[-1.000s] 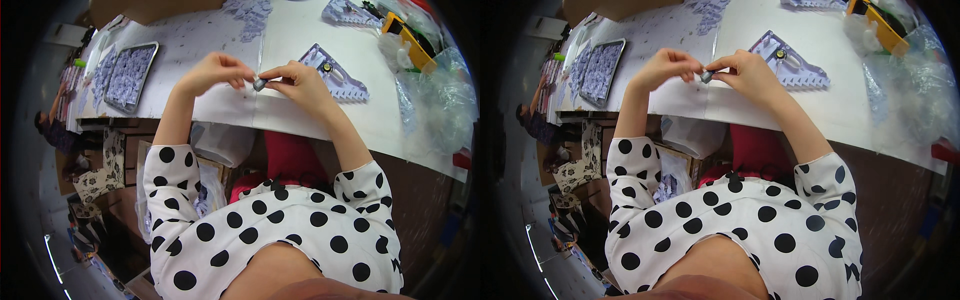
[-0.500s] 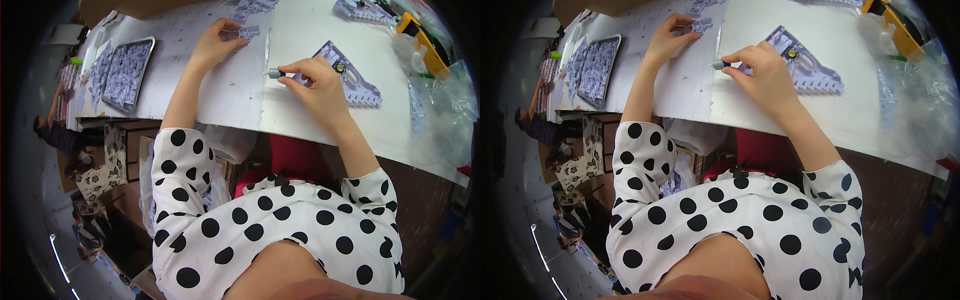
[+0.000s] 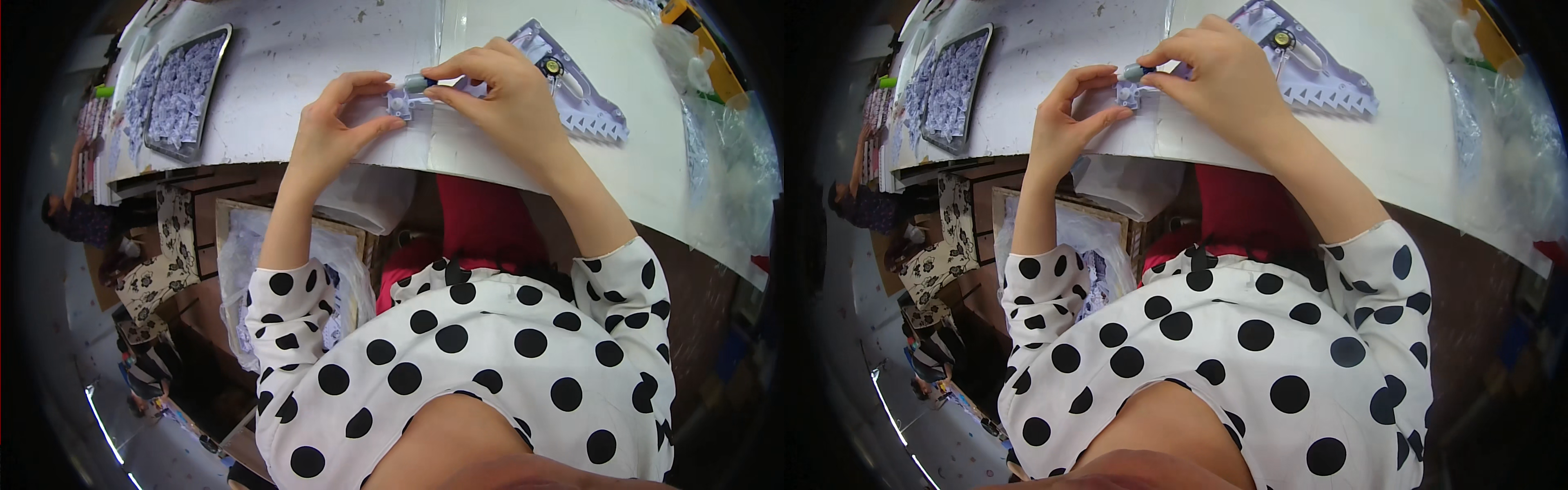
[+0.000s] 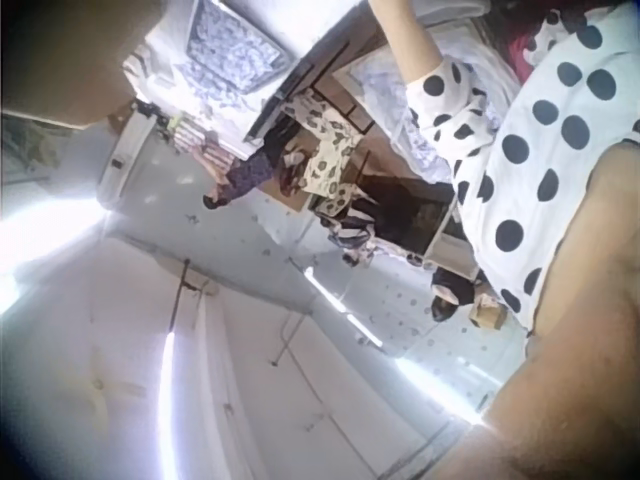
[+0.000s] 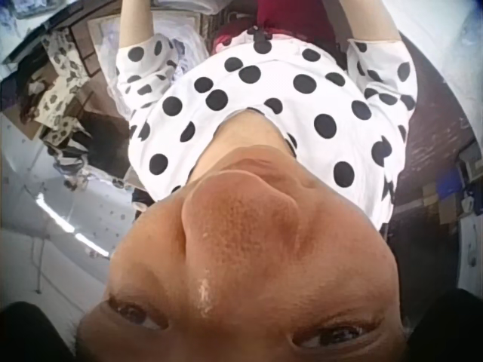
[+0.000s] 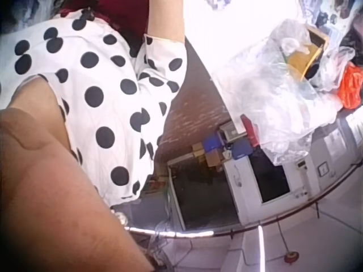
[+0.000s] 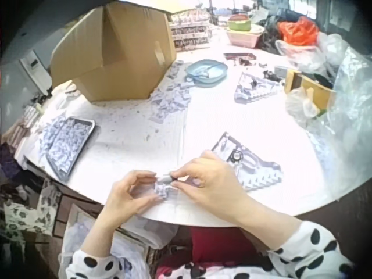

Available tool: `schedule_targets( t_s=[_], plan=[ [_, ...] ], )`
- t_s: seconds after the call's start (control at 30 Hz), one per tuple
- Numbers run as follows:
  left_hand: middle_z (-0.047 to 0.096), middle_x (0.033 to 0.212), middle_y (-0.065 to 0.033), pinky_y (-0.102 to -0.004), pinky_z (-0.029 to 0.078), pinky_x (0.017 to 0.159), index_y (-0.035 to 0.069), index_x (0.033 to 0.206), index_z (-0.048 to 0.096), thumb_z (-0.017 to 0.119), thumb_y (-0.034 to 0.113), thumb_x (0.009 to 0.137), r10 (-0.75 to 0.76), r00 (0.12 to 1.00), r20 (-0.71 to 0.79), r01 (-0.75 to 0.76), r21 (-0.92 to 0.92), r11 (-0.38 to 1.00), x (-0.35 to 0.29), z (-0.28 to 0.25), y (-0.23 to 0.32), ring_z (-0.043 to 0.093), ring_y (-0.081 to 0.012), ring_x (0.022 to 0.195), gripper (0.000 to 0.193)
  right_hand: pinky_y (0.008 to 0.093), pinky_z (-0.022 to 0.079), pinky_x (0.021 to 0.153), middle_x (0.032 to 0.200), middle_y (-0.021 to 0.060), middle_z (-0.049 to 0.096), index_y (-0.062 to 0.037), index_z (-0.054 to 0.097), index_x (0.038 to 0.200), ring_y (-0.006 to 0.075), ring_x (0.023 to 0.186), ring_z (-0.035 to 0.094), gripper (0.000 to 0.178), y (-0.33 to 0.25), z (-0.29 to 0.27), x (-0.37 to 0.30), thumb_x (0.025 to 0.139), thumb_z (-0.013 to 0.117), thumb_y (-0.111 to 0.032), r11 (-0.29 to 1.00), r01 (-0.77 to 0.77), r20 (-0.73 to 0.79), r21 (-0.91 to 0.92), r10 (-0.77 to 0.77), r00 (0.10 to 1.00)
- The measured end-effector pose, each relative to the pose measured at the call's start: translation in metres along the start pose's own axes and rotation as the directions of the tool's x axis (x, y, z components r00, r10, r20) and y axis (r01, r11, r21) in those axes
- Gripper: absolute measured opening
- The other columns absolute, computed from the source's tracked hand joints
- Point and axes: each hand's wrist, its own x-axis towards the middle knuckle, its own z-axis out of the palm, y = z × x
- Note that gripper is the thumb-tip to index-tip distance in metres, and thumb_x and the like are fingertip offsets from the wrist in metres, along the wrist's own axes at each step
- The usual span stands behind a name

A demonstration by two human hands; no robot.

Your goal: The person assembles small plastic components by hand, attaching small chain-like accessories to triangle-shaped plastic products.

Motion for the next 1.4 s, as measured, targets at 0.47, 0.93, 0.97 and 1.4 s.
schedule_targets(
  t_s=[0.47, 0.93, 0.97, 1.4],
  plan=[
    [0.073, 0.110, -0.0090, -0.0320, 0.053, 0.088, 0.005, 0.116, 0.071, 0.086, 0.014, 0.076, 0.080, 0.992, -0.099, -0.087, -0.074, 0.993, -0.013, 0.011, -0.015, 0.069, -0.0200, 0.103, 0.043, 0.0349, 0.053, 0.075, 0.083, 0.0002, 0.070, -0.0107, 0.073, 0.086, 0.0212, 0.087, 0.060, 0.014, -0.005, 0.005, 0.001, 0.075, 0.079, -0.016, 0.920, 0.250, 0.170, -0.301, -0.206, 0.964],
    [0.070, 0.119, -0.0089, -0.0349, 0.050, 0.100, 0.005, 0.118, 0.072, 0.079, 0.003, 0.081, 0.111, 0.991, -0.073, -0.116, -0.063, 0.991, -0.020, 0.002, -0.013, 0.064, -0.0205, 0.117, 0.037, 0.0340, 0.051, 0.081, 0.092, -0.0037, 0.070, -0.0093, 0.073, 0.087, 0.0194, 0.093, 0.060, 0.011, -0.013, 0.000, 0.005, 0.079, 0.076, -0.015, 0.823, 0.393, 0.288, -0.410, -0.291, 0.912],
    [0.070, 0.121, -0.0090, -0.0351, 0.050, 0.101, 0.005, 0.119, 0.072, 0.076, 0.001, 0.083, 0.198, 0.977, -0.082, -0.199, -0.010, 0.980, -0.021, -0.002, -0.014, 0.063, -0.0207, 0.119, 0.036, 0.0343, 0.050, 0.083, 0.094, -0.0042, 0.070, -0.0096, 0.074, 0.088, 0.0189, 0.094, 0.060, 0.010, -0.014, 0.001, 0.006, 0.079, 0.075, -0.015, 0.818, 0.405, 0.311, -0.408, -0.293, 0.904],
    [0.077, 0.099, -0.0123, -0.0298, 0.055, 0.082, 0.004, 0.110, 0.075, 0.065, 0.012, 0.092, -0.057, 0.643, -0.764, 0.336, 0.215, 0.917, -0.032, -0.200, -0.134, 0.072, -0.0188, 0.087, 0.022, 0.0360, 0.042, 0.078, 0.086, -0.0020, 0.070, -0.0102, 0.070, 0.086, 0.0197, 0.083, 0.057, 0.011, -0.029, 0.014, -0.004, 0.079, 0.078, -0.012, 0.875, 0.349, 0.195, -0.336, -0.298, 0.935]
  ],
)
